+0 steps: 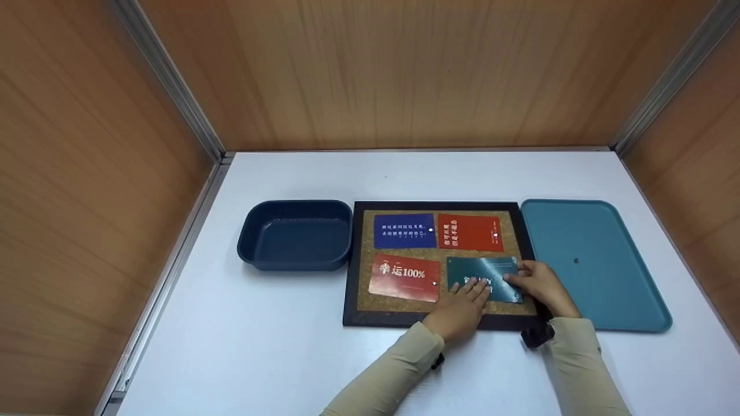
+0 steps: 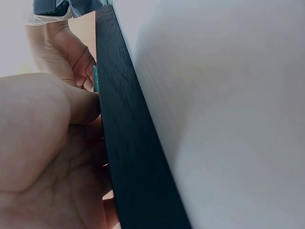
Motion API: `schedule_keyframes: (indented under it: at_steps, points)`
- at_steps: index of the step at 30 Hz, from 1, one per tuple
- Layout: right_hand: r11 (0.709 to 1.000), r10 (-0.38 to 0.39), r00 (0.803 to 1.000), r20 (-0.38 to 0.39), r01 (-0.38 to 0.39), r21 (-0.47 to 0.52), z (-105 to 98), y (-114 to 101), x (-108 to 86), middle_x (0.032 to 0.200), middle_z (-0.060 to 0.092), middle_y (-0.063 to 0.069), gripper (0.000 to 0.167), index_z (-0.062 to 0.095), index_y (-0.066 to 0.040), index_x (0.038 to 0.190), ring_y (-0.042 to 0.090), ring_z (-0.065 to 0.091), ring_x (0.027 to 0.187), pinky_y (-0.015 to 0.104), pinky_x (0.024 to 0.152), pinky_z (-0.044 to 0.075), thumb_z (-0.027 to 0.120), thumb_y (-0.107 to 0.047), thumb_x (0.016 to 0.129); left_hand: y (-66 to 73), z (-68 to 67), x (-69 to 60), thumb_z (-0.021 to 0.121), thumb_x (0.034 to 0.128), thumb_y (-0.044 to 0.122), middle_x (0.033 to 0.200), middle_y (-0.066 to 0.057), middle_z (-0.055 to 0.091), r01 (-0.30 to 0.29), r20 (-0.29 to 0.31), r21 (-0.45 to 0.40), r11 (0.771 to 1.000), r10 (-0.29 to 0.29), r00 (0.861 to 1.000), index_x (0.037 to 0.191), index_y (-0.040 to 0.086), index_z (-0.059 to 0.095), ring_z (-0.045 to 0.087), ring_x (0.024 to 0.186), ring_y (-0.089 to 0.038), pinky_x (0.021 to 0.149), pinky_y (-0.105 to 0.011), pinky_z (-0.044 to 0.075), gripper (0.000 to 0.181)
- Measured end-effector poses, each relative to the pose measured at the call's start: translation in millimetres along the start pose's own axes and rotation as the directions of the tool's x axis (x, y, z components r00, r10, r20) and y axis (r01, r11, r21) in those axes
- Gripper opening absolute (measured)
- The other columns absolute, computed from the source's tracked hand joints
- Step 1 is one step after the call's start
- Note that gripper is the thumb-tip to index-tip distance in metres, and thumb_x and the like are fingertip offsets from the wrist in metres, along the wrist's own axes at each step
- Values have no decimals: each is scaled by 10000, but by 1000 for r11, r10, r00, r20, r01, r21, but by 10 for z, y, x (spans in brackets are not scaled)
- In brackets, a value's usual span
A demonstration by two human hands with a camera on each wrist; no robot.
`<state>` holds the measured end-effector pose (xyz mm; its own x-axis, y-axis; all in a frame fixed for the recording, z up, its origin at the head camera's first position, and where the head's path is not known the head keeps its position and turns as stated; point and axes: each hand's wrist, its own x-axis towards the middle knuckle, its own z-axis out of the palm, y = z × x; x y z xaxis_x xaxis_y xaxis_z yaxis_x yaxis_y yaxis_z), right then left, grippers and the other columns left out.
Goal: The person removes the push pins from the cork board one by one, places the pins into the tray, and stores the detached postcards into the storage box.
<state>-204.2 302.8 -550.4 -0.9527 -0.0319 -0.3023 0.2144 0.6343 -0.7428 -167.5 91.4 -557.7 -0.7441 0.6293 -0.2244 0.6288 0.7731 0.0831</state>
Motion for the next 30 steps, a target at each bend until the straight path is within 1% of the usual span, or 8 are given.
schedule_keyframes:
  at_steps: [4,7,9,12,15,17,24,30]
  points:
    - [1000,-5,1000,3,5,-9,1,1,-1,1251,540,375,687,441,177,1310,392,591,1094,378,831,540,670,-325,900,3,-2,2,240,1057,372,1605,107,152,0,2,8,1000,0,1000,1540,252,209,136,1483,-90,1202,-308,209,499]
    - [1000,-8,1000,2,8,-8,4,11,3,1265,525,384,707,422,180,1326,394,591,1094,373,822,544,666,-330,903,5,-4,4,233,1056,380,1605,111,148,1,3,20,1000,-1,1000,1541,255,205,133,1483,-87,1202,-305,209,502]
    - [1000,-11,1000,1,11,-4,5,17,7,1253,536,378,696,427,177,1322,339,620,1017,330,772,543,666,-325,903,5,-6,1,233,1056,384,1605,112,147,4,4,22,1000,-4,1000,1541,258,204,130,1483,-85,1203,-304,209,502]
    - [1000,-13,1000,-6,13,4,9,26,13,1216,571,352,658,456,165,1300,198,616,891,259,699,514,671,-311,899,6,-8,0,232,1055,388,1604,115,147,7,5,17,1000,-7,1000,1540,262,206,130,1482,-82,1202,-302,209,502]
    - [1000,-15,1000,-13,15,2,8,29,15,1196,590,328,626,481,151,1279,139,587,837,237,677,493,673,-307,897,8,-8,-3,230,1056,385,1604,110,149,6,5,8,1000,-6,1000,1540,258,207,132,1482,-86,1202,-304,208,501]
    - [1000,-16,1000,-12,16,1,7,28,11,1213,580,338,637,473,154,1288,162,599,872,243,691,499,670,-311,900,9,-13,-5,226,1056,384,1604,107,151,4,3,7,1000,-4,1000,1540,256,209,135,1482,-90,1202,-306,208,501]
    - [1000,3,1000,-1,-3,-6,4,18,-3,1288,506,387,716,408,179,1341,373,591,1095,342,795,542,662,-331,906,11,-18,-15,207,1059,379,1605,97,158,-7,-8,16,1000,7,1000,1540,248,209,146,1482,-103,1201,-313,214,499]
    - [1000,6,1000,3,-6,-7,5,11,2,1301,490,390,739,389,184,1354,424,559,1142,375,825,546,661,-337,906,4,-20,-21,223,1057,380,1604,92,168,-10,-13,5,1000,10,1000,1540,238,216,154,1481,-104,1200,-315,215,503]
